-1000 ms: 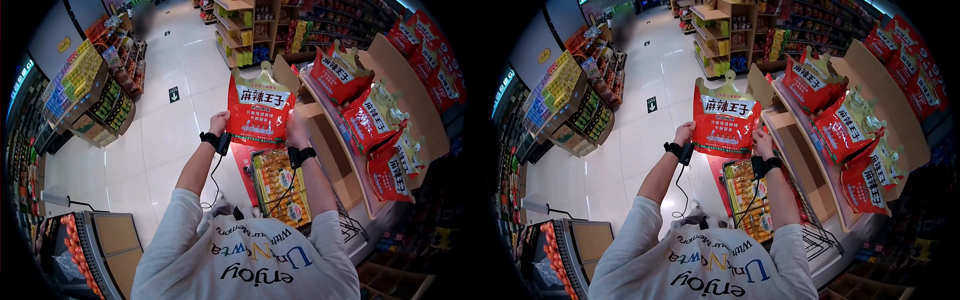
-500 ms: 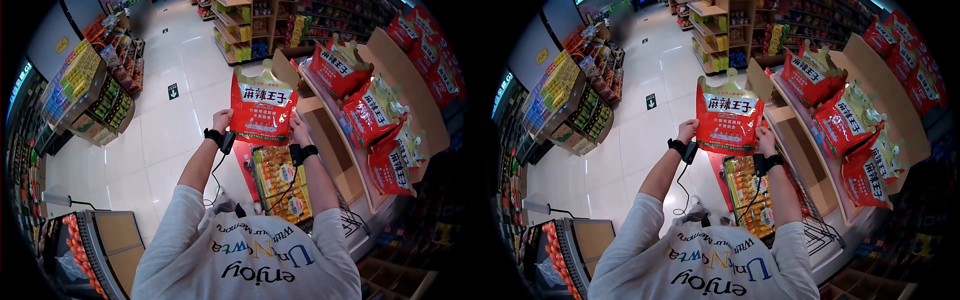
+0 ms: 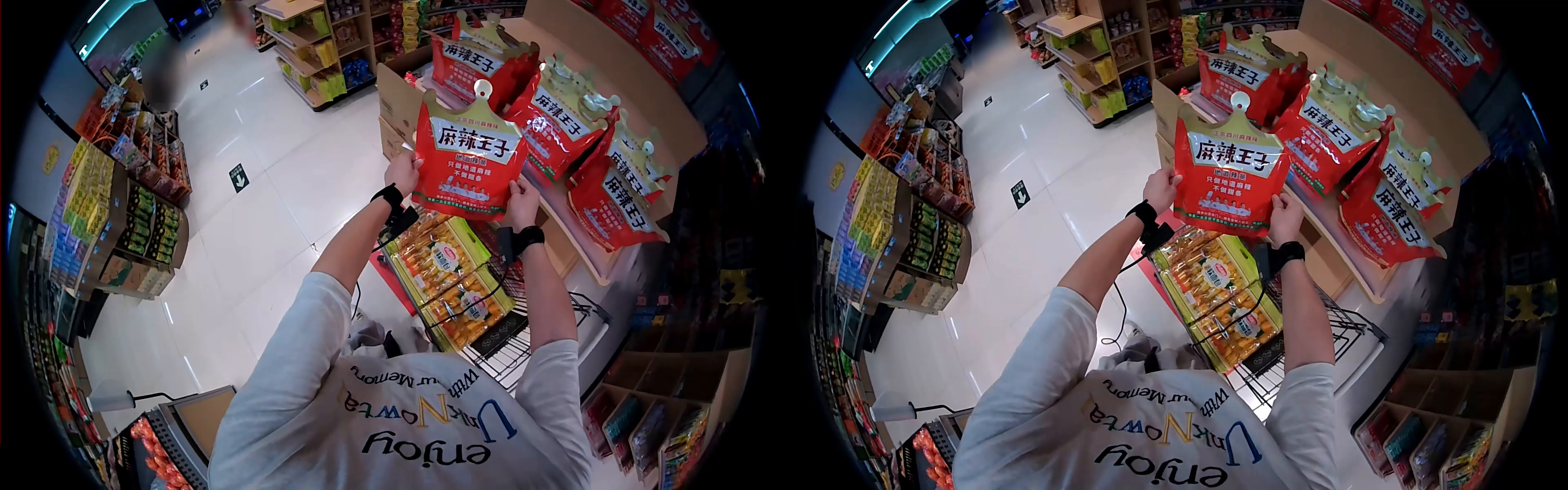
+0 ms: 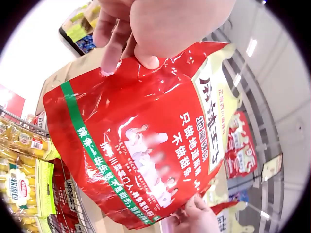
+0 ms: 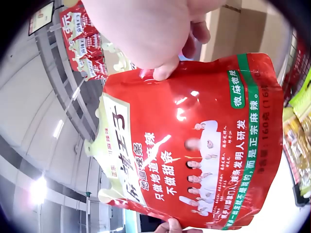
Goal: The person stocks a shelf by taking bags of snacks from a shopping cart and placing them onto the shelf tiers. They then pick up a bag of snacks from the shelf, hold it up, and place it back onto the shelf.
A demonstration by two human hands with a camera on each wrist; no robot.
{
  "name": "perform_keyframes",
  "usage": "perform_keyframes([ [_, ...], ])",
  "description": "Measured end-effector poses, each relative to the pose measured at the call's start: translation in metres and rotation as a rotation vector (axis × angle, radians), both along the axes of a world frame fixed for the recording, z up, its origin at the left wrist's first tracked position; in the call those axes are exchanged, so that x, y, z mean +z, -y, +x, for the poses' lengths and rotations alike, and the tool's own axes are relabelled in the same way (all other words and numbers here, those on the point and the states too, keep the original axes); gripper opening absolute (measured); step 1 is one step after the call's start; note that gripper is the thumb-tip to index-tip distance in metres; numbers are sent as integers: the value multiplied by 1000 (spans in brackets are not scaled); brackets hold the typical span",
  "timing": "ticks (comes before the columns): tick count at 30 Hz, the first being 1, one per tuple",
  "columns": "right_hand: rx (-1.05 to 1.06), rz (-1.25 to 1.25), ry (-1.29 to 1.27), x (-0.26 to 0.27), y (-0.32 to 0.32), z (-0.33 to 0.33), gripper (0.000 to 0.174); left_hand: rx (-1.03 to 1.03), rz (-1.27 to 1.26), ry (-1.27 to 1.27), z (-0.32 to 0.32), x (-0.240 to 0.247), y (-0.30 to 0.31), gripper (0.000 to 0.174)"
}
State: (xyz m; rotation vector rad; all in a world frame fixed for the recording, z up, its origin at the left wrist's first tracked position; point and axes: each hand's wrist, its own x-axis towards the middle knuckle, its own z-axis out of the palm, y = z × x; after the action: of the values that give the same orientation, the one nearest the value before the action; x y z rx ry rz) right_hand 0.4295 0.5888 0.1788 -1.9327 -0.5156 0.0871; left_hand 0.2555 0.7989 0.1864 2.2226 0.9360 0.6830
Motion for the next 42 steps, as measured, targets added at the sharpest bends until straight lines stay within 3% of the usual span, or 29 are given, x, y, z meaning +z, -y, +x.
perform_keyframes([
  [3,-176,-78,202,1,42,36,20,-150,70,2,47,16,31,17],
  [5,-369,-146,417,41,72,33,22,-243,217,-1,80,38,57,17],
  [7,-489,-237,517,73,107,38,24,-340,163,86,119,51,83,15],
  [9,-587,-199,280,89,143,56,24,-429,134,171,153,66,119,14],
  [11,-593,-71,257,103,174,58,25,-533,-45,210,184,69,152,14],
  [14,-617,10,285,89,208,80,24,-549,-32,102,212,70,191,20],
  [17,-660,41,290,67,231,100,24,-583,-93,161,234,56,211,21],
  [19,-564,90,228,54,238,107,25,-549,-123,196,243,52,214,18],
  [21,-600,10,232,59,233,104,24,-511,-144,212,246,54,215,15],
  [23,-631,-138,463,48,230,117,23,-489,-73,267,252,50,212,13],
  [25,-560,0,293,53,222,119,22,-465,-52,253,253,49,208,12],
  [31,-540,87,411,65,203,115,19,-351,50,238,236,53,194,17],
  [36,-670,36,426,74,224,101,17,-514,-18,262,235,57,208,15],
  [38,-687,59,383,53,247,112,19,-597,-59,261,239,58,225,15],
  [40,-709,82,333,41,257,115,20,-690,-135,240,256,41,236,22],
  [41,-731,-21,284,37,263,112,23,-718,-170,174,260,36,241,25],
  [42,-755,-127,232,33,268,111,26,-771,-208,52,266,30,244,49],
])
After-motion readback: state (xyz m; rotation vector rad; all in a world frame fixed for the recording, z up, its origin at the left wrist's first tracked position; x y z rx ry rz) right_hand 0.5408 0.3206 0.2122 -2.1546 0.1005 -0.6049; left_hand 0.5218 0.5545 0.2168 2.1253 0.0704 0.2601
